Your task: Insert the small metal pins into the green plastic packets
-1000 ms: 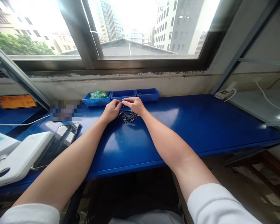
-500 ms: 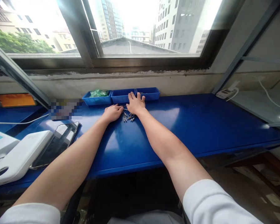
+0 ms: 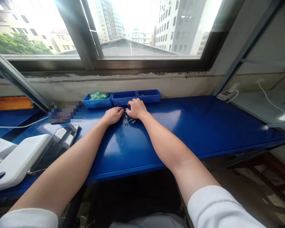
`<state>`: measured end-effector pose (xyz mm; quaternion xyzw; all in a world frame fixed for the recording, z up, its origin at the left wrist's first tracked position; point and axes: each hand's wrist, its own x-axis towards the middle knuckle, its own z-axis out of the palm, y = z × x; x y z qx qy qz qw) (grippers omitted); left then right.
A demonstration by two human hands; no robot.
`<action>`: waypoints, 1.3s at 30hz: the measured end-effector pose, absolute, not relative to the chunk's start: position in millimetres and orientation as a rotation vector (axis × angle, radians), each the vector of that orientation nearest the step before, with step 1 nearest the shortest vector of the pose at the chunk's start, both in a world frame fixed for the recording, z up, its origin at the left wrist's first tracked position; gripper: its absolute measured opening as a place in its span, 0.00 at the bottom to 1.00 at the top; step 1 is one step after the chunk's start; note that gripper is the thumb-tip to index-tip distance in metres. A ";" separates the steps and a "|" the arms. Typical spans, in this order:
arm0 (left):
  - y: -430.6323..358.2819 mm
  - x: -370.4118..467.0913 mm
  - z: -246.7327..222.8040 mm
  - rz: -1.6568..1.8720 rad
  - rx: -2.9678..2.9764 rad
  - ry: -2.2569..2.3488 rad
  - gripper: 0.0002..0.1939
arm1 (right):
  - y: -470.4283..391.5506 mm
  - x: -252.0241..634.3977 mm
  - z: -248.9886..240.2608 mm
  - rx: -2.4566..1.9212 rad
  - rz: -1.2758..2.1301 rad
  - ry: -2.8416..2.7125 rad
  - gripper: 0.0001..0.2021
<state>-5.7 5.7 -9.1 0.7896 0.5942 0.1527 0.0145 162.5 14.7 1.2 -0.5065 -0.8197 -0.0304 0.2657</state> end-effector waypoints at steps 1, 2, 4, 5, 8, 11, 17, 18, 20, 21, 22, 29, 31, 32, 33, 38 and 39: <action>5.6 -5.5 -9.0 0.481 2.456 1.848 0.23 | 14.9 163.3 -0.4 -1.369 -0.054 -2.247 0.14; 5.7 -5.4 -9.1 0.482 2.456 1.846 0.23 | 15.6 163.8 -2.5 -1.377 -0.026 -2.272 0.15; 6.3 -5.4 -9.8 0.469 2.463 1.838 0.24 | 18.2 164.5 -7.5 -1.393 0.023 -2.295 0.16; 6.6 -5.5 -10.3 0.455 2.468 1.835 0.24 | 19.8 164.5 -10.1 -1.393 0.042 -2.297 0.15; 7.4 -5.9 -11.5 0.409 2.469 1.833 0.24 | 24.2 164.3 -15.6 -1.338 0.092 -2.278 0.12; 7.4 -6.0 -11.5 0.378 2.466 1.832 0.25 | 26.1 164.1 -17.0 -1.257 0.144 -2.263 0.09; 6.7 -6.2 -10.9 0.337 2.476 1.819 0.25 | 25.2 162.8 -16.1 -1.171 0.182 -2.285 0.07; 6.7 -6.3 -11.0 0.346 2.475 1.818 0.25 | 25.2 162.5 -16.2 -1.161 0.177 -2.288 0.07; 6.3 -6.2 -10.7 0.403 2.475 1.812 0.24 | 25.2 161.8 -16.5 -1.156 0.150 -2.281 0.07; 5.9 -6.1 -10.2 0.455 2.474 1.809 0.24 | 25.2 161.5 -16.4 -1.164 0.132 -2.267 0.07; 5.4 -5.7 -9.4 0.524 2.476 1.805 0.23 | 25.3 161.1 -16.1 -1.176 0.114 -2.249 0.08; -1.0 -1.4 -0.5 1.050 2.539 1.552 0.15 | 25.0 160.3 -10.8 -1.094 0.105 -2.182 0.14; -1.6 -0.4 0.6 1.137 2.543 1.455 0.13 | 23.2 160.2 -8.9 -1.107 0.106 -2.161 0.16; -1.6 0.0 0.7 1.170 2.545 1.419 0.12 | 22.0 160.0 -7.8 -1.124 0.106 -2.145 0.17; -1.4 0.3 0.7 1.193 2.549 1.391 0.12 | 20.7 159.7 -6.6 -1.142 0.108 -2.128 0.17; 0.0 1.6 0.2 1.192 2.564 1.384 0.12 | 15.5 159.2 -0.3 -1.158 0.184 -2.069 0.20; 0.2 1.7 0.1 1.184 2.563 1.400 0.12 | 14.9 159.4 0.5 -1.146 0.219 -2.057 0.20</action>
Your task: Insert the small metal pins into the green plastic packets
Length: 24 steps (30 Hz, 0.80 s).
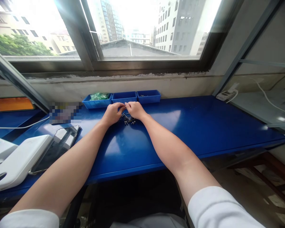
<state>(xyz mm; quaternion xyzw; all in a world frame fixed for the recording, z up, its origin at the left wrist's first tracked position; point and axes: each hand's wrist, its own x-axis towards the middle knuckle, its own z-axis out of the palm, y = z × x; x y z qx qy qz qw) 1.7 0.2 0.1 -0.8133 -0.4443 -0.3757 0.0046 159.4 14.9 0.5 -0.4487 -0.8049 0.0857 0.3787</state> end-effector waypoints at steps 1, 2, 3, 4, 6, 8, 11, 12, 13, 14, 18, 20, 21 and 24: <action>0.3 1.7 0.1 -1.169 -2.541 -1.406 0.12 | 14.4 159.8 1.0 -1.130 0.260 -2.038 0.20; 0.4 1.6 0.1 -1.165 -2.534 -1.422 0.12 | 14.1 160.3 1.3 -1.105 0.305 -2.011 0.19; 0.5 1.3 0.1 -1.166 -2.527 -1.438 0.12 | 13.8 160.9 1.2 -1.072 0.359 -1.974 0.16; 0.4 1.0 0.2 -1.169 -2.521 -1.459 0.12 | 13.7 161.5 0.9 -1.032 0.420 -1.933 0.12; -0.1 0.1 0.7 -1.176 -2.512 -1.514 0.12 | 13.7 162.8 0.0 -0.938 0.539 -1.862 0.08; -1.1 -0.7 1.6 -1.196 -2.504 -1.576 0.12 | 14.1 164.1 -1.1 -0.865 0.622 -1.838 0.08; -2.6 -1.1 3.0 -1.243 -2.501 -1.627 0.11 | 15.3 165.6 -2.7 -0.829 0.671 -1.821 0.08; -2.8 -0.9 3.1 -1.253 -2.505 -1.630 0.11 | 15.8 165.8 -3.1 -0.826 0.684 -1.805 0.08; -2.6 -0.8 3.0 -1.260 -2.510 -1.629 0.11 | 16.3 166.0 -3.3 -0.827 0.695 -1.785 0.08; -2.2 -0.6 2.7 -1.270 -2.510 -1.624 0.11 | 16.9 166.1 -3.2 -0.833 0.700 -1.765 0.09; 1.0 -1.1 0.6 -1.310 -2.410 -1.630 0.19 | 19.1 169.3 0.6 -1.005 0.546 -1.647 0.11; 1.9 -1.9 0.0 -1.273 -2.327 -1.697 0.22 | 19.5 174.0 3.5 -1.165 0.349 -1.599 0.13; 2.0 -2.3 -0.2 -1.239 -2.298 -1.736 0.22 | 19.5 176.9 4.8 -1.255 0.240 -1.586 0.14; 1.3 -3.0 -0.6 -1.121 -2.266 -1.824 0.21 | 19.0 185.2 6.4 -1.521 -0.017 -1.589 0.17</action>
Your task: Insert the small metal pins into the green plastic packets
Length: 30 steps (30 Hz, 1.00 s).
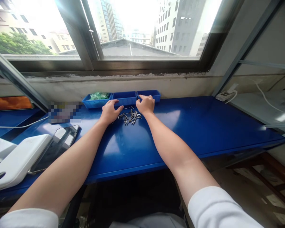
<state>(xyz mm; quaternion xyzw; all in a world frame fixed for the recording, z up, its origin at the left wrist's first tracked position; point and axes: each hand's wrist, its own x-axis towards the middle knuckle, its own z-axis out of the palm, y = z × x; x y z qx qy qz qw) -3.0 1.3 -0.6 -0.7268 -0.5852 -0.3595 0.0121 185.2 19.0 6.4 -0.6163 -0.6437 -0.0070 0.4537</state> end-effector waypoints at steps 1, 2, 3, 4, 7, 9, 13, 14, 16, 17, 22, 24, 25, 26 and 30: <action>1.1 -3.1 -0.9 -1.079 -2.266 -1.844 0.20 | 18.7 186.9 6.2 -1.599 -0.066 -1.603 0.18; 0.9 -3.2 -1.3 -1.038 -2.269 -1.861 0.20 | 18.5 188.0 5.7 -1.667 -0.095 -1.625 0.19; 0.9 -3.2 -1.9 -0.998 -2.273 -1.876 0.20 | 18.3 188.4 5.0 -1.725 -0.112 -1.654 0.19; 0.9 -3.3 -2.4 -0.965 -2.278 -1.887 0.20 | 18.2 188.3 4.2 -1.770 -0.120 -1.686 0.20; 1.4 -3.6 -3.6 -0.906 -2.306 -1.907 0.19 | 18.2 186.7 1.9 -1.826 -0.120 -1.775 0.20; 1.8 -3.8 -4.0 -0.891 -2.331 -1.912 0.19 | 18.5 186.3 0.5 -1.813 -0.114 -1.800 0.19; 2.4 -3.8 -4.7 -0.880 -2.358 -1.907 0.18 | 19.8 186.9 -1.5 -1.756 -0.129 -1.800 0.19; 2.4 -3.8 -5.0 -0.877 -2.359 -1.906 0.18 | 20.4 186.9 -1.8 -1.743 -0.144 -1.800 0.19; 2.4 -3.5 -5.6 -0.867 -2.364 -1.904 0.18 | 22.4 186.5 -2.1 -1.730 -0.169 -1.805 0.21; 2.3 -3.4 -5.9 -0.859 -2.369 -1.902 0.18 | 23.8 186.3 -2.3 -1.733 -0.172 -1.812 0.22; 1.4 -2.9 -6.2 -0.810 -2.405 -1.891 0.19 | 31.2 187.4 -3.8 -1.861 -0.077 -1.818 0.33; 1.8 -3.0 -6.5 -0.789 -2.411 -1.892 0.20 | 31.9 187.8 -4.2 -1.911 -0.042 -1.784 0.37; 2.3 -3.1 -6.8 -0.779 -2.411 -1.895 0.20 | 31.4 187.4 -4.1 -1.913 -0.041 -1.769 0.38; 2.9 -3.3 -7.3 -0.766 -2.413 -1.901 0.21 | 30.4 186.5 -3.9 -1.892 -0.054 -1.762 0.38; 6.4 -4.9 -11.4 -0.650 -2.486 -1.897 0.22 | 24.1 177.7 -4.1 -1.631 -0.098 -1.913 0.23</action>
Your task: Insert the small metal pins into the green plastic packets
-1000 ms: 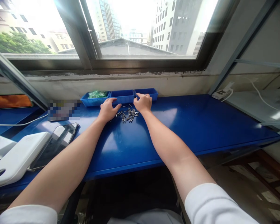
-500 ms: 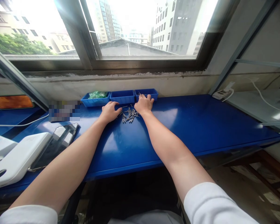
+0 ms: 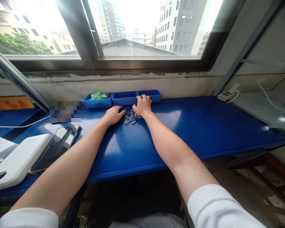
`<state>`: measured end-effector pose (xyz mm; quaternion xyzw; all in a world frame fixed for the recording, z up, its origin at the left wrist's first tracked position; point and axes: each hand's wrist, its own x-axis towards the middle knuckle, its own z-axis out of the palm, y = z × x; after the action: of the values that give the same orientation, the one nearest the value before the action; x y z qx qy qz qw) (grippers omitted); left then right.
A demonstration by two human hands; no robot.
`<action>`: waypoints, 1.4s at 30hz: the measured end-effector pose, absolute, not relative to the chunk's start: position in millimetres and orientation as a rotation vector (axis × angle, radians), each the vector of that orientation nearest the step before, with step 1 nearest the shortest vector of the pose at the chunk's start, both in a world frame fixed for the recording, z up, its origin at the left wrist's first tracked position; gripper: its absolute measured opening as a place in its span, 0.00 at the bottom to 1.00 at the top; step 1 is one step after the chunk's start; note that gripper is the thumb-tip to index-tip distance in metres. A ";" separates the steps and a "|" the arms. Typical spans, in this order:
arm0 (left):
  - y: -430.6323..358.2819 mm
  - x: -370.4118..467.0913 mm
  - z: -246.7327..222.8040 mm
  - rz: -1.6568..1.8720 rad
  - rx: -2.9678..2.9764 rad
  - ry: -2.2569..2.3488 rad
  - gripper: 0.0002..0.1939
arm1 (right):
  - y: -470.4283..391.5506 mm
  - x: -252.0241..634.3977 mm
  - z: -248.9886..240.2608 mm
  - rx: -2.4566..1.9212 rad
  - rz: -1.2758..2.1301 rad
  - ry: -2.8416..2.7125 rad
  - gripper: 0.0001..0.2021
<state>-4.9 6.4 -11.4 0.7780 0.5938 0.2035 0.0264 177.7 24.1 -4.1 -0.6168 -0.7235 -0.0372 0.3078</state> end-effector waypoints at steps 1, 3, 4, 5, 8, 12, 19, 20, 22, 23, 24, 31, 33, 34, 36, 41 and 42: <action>7.2 -5.3 -12.9 0.592 2.433 1.811 0.23 | 22.7 174.7 -5.0 -1.559 -0.080 -1.994 0.20; 8.3 -5.8 -15.6 0.539 2.489 1.775 0.22 | 20.9 168.8 -8.1 -1.462 -0.018 -2.154 0.16; 8.5 -5.9 -16.6 0.526 2.508 1.768 0.22 | 20.6 166.3 -10.0 -1.439 0.014 -2.216 0.16; 8.5 -5.7 -17.4 0.521 2.517 1.768 0.22 | 20.7 164.3 -11.9 -1.425 0.040 -2.258 0.15; 7.4 -4.7 -17.9 0.523 2.543 1.767 0.22 | 22.6 161.9 -16.2 -1.378 0.109 -2.283 0.13; 5.5 -3.6 -16.4 0.522 2.581 1.754 0.22 | 26.3 163.7 -17.4 -1.239 0.195 -2.261 0.09; 5.0 -3.4 -14.1 0.636 2.560 1.694 0.21 | 27.9 161.2 -17.9 -1.215 0.179 -2.263 0.07; 4.5 -2.9 -12.9 0.696 2.546 1.686 0.21 | 26.8 160.7 -16.9 -1.233 0.162 -2.248 0.07; 3.1 -1.4 -9.6 0.839 2.519 1.664 0.20 | 23.5 160.4 -13.3 -1.234 0.153 -2.197 0.08; 2.0 -0.5 -7.6 0.908 2.509 1.643 0.19 | 21.7 160.6 -11.0 -1.210 0.177 -2.164 0.08; 0.8 0.4 -5.5 0.970 2.502 1.615 0.18 | 20.1 161.0 -8.6 -1.170 0.227 -2.128 0.08; -5.7 3.7 3.3 1.201 2.455 1.380 0.15 | 20.3 161.1 -2.5 -0.954 0.719 -1.817 0.07; -6.3 4.0 3.8 1.217 2.416 1.345 0.14 | 21.5 160.3 -2.8 -0.934 0.797 -1.763 0.08; -6.7 4.2 4.0 1.221 2.394 1.340 0.13 | 21.6 159.8 -2.7 -0.931 0.818 -1.754 0.09; -7.3 4.6 4.5 1.232 2.351 1.345 0.11 | 21.0 158.7 -2.5 -0.935 0.835 -1.761 0.09; -6.2 3.6 5.4 1.229 2.301 1.430 0.10 | 19.8 156.2 -2.7 -0.918 0.784 -1.722 0.11; -5.2 2.8 5.2 1.230 2.293 1.470 0.11 | 20.0 156.3 -2.8 -0.899 0.771 -1.708 0.11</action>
<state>2.8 -5.2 5.2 0.7650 0.4906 0.4102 0.0765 156.3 20.0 -2.8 -0.3730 -0.7082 0.3196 0.5071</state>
